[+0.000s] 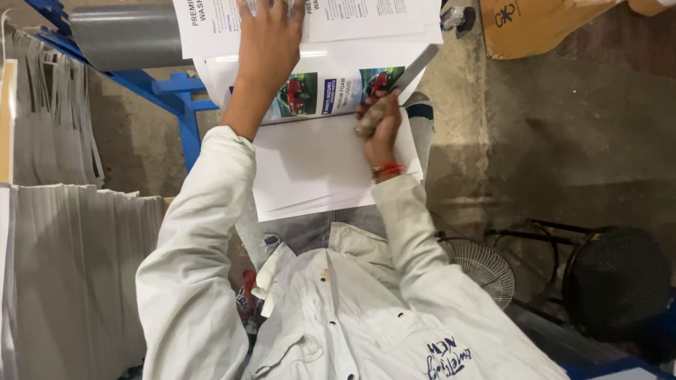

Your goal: The person sits on the floor and uses a flat tool to press the spine of a large printed booklet on a binding machine. They repeatedly fold the cover over the spine and smooth it with the tool to secure the binding.

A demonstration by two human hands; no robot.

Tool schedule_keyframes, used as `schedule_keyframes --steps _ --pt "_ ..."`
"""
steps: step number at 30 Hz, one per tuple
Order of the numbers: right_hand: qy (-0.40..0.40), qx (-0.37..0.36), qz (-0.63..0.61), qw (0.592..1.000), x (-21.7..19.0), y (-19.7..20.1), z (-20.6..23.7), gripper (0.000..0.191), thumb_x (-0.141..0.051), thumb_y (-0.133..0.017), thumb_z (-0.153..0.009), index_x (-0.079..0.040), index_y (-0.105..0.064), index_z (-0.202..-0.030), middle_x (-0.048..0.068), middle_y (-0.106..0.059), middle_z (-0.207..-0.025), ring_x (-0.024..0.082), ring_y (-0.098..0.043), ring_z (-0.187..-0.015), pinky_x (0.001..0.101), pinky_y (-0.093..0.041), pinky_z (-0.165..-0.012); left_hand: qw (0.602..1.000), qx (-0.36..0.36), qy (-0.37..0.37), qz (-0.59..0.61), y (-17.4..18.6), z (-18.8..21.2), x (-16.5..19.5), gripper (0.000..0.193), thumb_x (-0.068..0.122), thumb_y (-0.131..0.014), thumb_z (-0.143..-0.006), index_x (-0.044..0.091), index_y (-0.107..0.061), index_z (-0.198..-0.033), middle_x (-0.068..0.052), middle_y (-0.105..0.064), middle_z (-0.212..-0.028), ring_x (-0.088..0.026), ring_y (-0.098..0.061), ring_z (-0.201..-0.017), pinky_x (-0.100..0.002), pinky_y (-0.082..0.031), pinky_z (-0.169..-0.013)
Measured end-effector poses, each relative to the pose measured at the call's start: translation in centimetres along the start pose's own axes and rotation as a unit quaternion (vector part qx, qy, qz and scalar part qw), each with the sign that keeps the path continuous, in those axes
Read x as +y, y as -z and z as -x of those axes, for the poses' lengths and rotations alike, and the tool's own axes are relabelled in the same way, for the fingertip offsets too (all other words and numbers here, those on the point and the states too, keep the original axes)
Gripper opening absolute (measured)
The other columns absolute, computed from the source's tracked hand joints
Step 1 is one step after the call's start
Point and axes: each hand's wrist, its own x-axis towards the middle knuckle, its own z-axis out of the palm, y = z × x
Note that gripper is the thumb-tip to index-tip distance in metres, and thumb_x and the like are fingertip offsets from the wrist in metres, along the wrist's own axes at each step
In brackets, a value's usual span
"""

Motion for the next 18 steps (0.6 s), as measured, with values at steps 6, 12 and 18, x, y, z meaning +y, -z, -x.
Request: schedule_keyframes --steps 6,12,18 --pt "-0.06 -0.057 -0.025 0.996 4.9 -2.3 2.1 0.044 -0.054 -0.058 -0.102 -0.011 -0.057 -0.099 0.003 -0.058 -0.081 0.019 -0.06 -0.071 0.034 -0.055 -0.064 1.0 0.007 -0.001 0.02 0.1 0.1 0.1 0.046 0.01 -0.065 -0.091 0.006 -0.063 -0.137 -0.014 -0.06 -0.128 -0.036 -0.055 -0.12 -0.064 -0.039 -0.1" --pt "-0.054 0.038 -0.066 0.996 6.1 -3.6 2.6 0.046 -0.058 -0.052 -0.101 -0.012 -0.056 -0.096 0.002 -0.056 -0.077 0.018 -0.056 -0.065 0.0325 -0.05 -0.058 0.999 0.007 -0.003 0.038 0.3 -0.1 -0.2 0.046 0.009 -0.066 -0.09 0.006 -0.063 -0.136 -0.014 -0.059 -0.127 -0.035 -0.054 -0.12 -0.064 -0.038 -0.1" --pt "-0.01 0.048 -0.069 0.996 2.7 -2.4 0.6 0.042 -0.057 -0.052 -0.1 -0.016 -0.054 -0.092 0.0 -0.053 -0.071 0.016 -0.051 -0.056 0.031 -0.043 -0.048 1.0 0.013 0.004 0.017 0.4 -0.2 0.2 0.051 0.009 -0.066 -0.09 0.007 -0.061 -0.14 -0.014 -0.059 -0.127 -0.035 -0.053 -0.123 -0.066 -0.038 -0.099"
